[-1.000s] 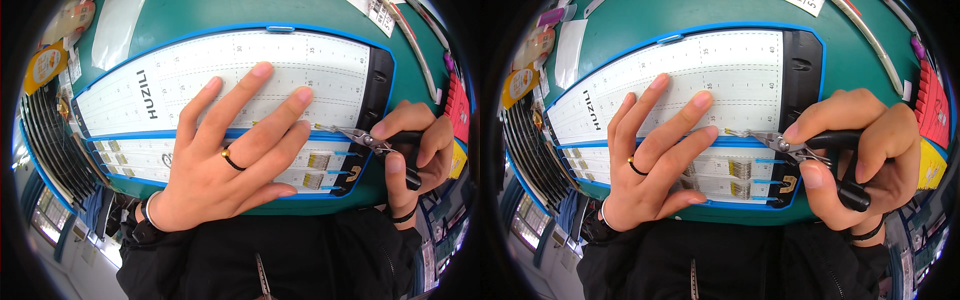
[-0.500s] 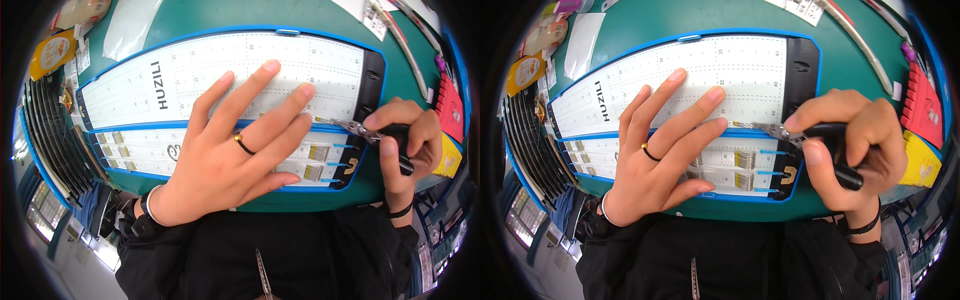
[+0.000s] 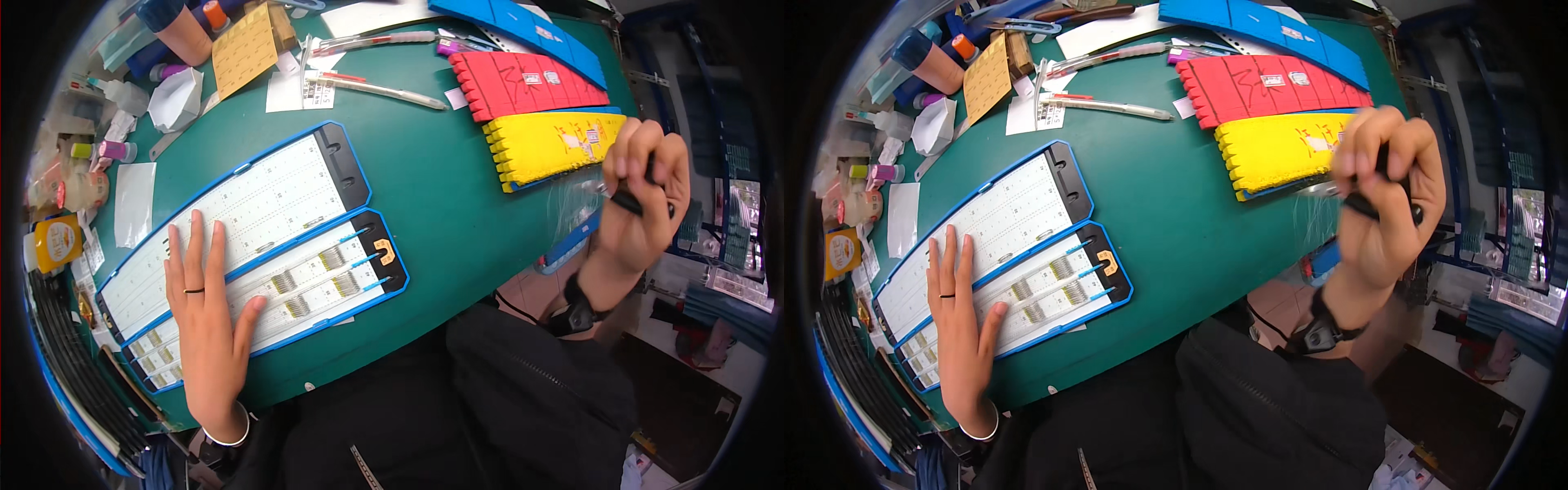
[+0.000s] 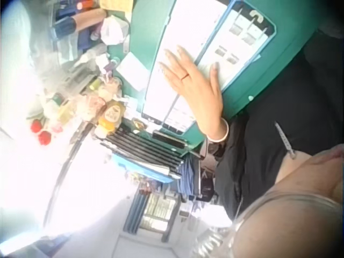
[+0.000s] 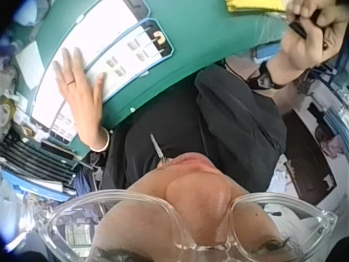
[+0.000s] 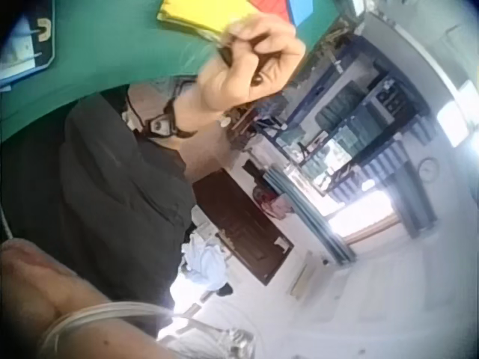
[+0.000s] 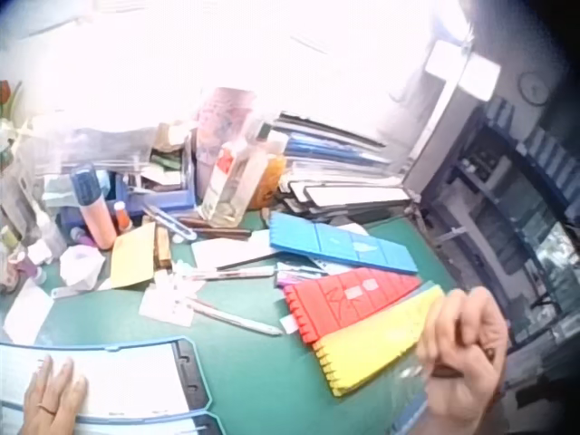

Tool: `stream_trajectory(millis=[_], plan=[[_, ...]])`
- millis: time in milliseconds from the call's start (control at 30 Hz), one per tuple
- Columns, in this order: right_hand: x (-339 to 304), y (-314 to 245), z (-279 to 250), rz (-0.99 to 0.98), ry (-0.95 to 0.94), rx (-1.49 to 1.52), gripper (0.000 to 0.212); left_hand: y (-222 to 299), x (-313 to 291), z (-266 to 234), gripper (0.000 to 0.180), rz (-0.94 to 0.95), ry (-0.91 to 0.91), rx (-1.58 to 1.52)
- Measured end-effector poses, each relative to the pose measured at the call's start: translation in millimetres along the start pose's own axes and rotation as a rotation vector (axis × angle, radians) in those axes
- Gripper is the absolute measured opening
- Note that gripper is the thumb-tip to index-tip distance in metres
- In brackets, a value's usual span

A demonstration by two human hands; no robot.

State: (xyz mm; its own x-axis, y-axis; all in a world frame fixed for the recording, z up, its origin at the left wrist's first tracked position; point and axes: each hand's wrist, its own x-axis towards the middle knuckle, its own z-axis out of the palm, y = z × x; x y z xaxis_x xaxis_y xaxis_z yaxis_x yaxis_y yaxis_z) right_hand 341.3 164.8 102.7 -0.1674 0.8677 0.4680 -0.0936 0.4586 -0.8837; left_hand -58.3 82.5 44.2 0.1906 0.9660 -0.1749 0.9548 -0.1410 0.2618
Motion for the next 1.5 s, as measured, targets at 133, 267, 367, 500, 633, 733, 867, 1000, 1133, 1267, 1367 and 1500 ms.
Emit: stream_trajectory(millis=[133, 267, 367, 500, 633, 733, 867, 1000, 1133, 1267, 1367, 1500], plan=[[-32, 8, -7, 0.350, 0.148, -1.200, 0.014, -2, -7, 1, 0.073, -0.030, -0.014, 0.058], [-59, 27, -12, 0.253, 0.041, -1.443, 0.020, -4, -8, 2, 0.068, 0.013, 0.041, -0.017], [-60, 28, -15, 0.227, 0.047, -1.531, 0.016, -6, -10, -5, 0.056, 0.026, 0.126, -0.119], [-60, 27, -7, 0.292, 0.019, -1.689, 0.014, -16, -19, -12, 0.038, -0.028, 0.173, -0.137], [-55, 30, 9, 0.225, -0.013, -1.887, 0.012, -13, -32, -2, 0.035, -0.032, 0.413, -0.153], [-57, 34, 7, 0.147, 0.026, -1.874, 0.010, -11, -60, -2, 0.034, 0.070, 0.251, -0.187], [-63, 43, 3, 0.038, 0.157, -1.794, 0.011, -6, -70, 15, 0.030, 0.060, 0.313, -0.291], [-67, 48, -10, 0.021, 0.280, -1.604, 0.008, -8, -73, 26, 0.025, 0.154, 0.419, -0.245], [-64, 26, -16, 0.114, 0.317, -1.132, 0.003, 4, -72, 24, 0.022, 0.221, 0.532, -0.132], [-60, -41, 8, -0.218, 0.149, -0.990, 0.003, 14, -78, 17, 0.021, 0.255, 0.458, -0.156], [-61, -72, 35, -0.367, -0.015, -0.720, 0.008, 23, -84, 11, 0.023, 0.283, 0.378, -0.200], [-57, -78, 76, -0.338, -0.221, -0.436, 0.008, 38, -73, -6, 0.033, 0.363, 0.354, -0.491]])
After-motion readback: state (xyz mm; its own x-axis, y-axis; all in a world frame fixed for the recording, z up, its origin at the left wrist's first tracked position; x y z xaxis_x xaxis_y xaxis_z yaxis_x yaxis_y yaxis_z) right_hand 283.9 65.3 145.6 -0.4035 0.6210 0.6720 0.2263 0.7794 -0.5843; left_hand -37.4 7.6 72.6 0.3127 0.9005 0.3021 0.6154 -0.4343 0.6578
